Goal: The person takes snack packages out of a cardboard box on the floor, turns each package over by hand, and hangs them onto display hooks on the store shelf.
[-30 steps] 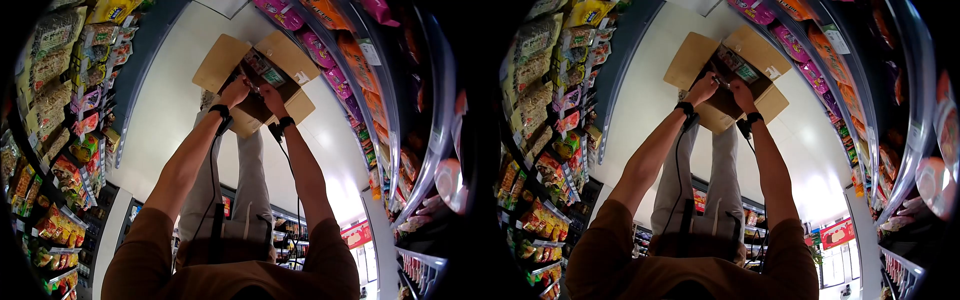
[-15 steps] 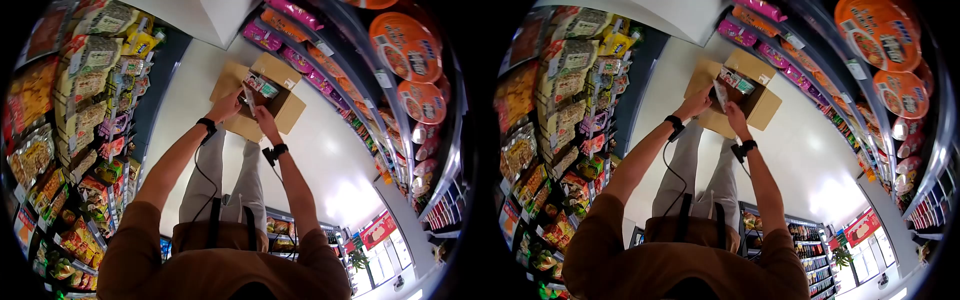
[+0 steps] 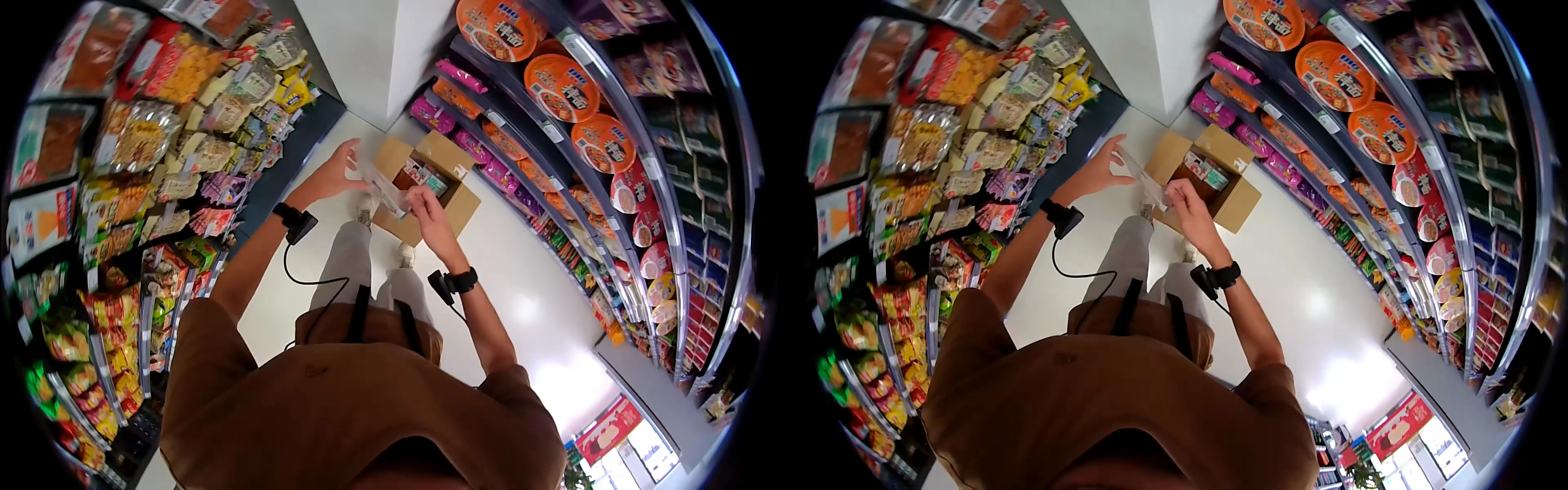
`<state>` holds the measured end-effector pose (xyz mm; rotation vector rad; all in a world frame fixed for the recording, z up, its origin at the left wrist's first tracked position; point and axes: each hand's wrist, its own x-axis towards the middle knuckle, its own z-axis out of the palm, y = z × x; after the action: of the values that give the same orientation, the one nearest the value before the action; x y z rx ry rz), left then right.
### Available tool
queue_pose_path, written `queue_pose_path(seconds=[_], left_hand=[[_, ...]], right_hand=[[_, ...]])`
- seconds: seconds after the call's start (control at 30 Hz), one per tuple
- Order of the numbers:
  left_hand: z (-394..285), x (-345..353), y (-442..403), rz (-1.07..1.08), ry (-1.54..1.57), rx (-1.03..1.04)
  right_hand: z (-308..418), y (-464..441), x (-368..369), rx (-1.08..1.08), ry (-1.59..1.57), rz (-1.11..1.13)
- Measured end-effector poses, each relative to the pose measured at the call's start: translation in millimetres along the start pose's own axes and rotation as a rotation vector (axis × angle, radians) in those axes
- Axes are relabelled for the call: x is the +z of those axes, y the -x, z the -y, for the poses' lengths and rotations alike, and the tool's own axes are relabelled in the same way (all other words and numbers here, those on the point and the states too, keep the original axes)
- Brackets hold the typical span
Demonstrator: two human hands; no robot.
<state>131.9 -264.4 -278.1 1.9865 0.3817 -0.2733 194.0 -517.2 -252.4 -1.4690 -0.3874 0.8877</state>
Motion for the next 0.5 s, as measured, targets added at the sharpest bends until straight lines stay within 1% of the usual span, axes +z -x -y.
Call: queue_pose_path(seconds=[0.07,0.1,0.13,0.2,0.23,0.27,0.3,0.33,0.4,0.43,0.47,0.5], left_hand=[[-29,-6,29,0.044,-0.038,0.107],[-42,-7,45,0.018,-0.059,0.110],[-56,-4,60,-0.019,-0.015,0.146],[-84,-4,96,-0.069,0.014,0.189],[-104,-7,116,-0.021,0.095,0.194],[-121,-9,135,0.027,0.175,0.198],[-133,-5,153,-0.016,0.170,0.251],[-145,-2,171,-0.028,0.167,0.255],[-163,5,207,-0.036,0.247,0.176],[-164,12,223,-0.075,0.325,0.216],[-170,18,238,-0.094,0.328,0.221],[-181,23,257,-0.146,0.397,0.227]], right_hand=[[28,24,-3,-0.125,0.098,-0.022],[49,35,-3,-0.141,0.074,0.001],[69,53,-3,-0.049,0.015,-0.002],[98,80,-8,-0.243,0.044,-0.009],[114,93,-8,-0.261,0.039,-0.001],[130,104,-7,-0.277,-0.035,0.035],[145,118,-8,-0.283,-0.101,0.073],[157,131,-8,-0.291,-0.097,0.083],[177,154,-7,-0.324,-0.142,0.153],[182,163,-9,-0.343,-0.105,0.180],[190,172,-4,-0.349,-0.097,0.197],[198,181,6,-0.359,-0.177,0.180]])
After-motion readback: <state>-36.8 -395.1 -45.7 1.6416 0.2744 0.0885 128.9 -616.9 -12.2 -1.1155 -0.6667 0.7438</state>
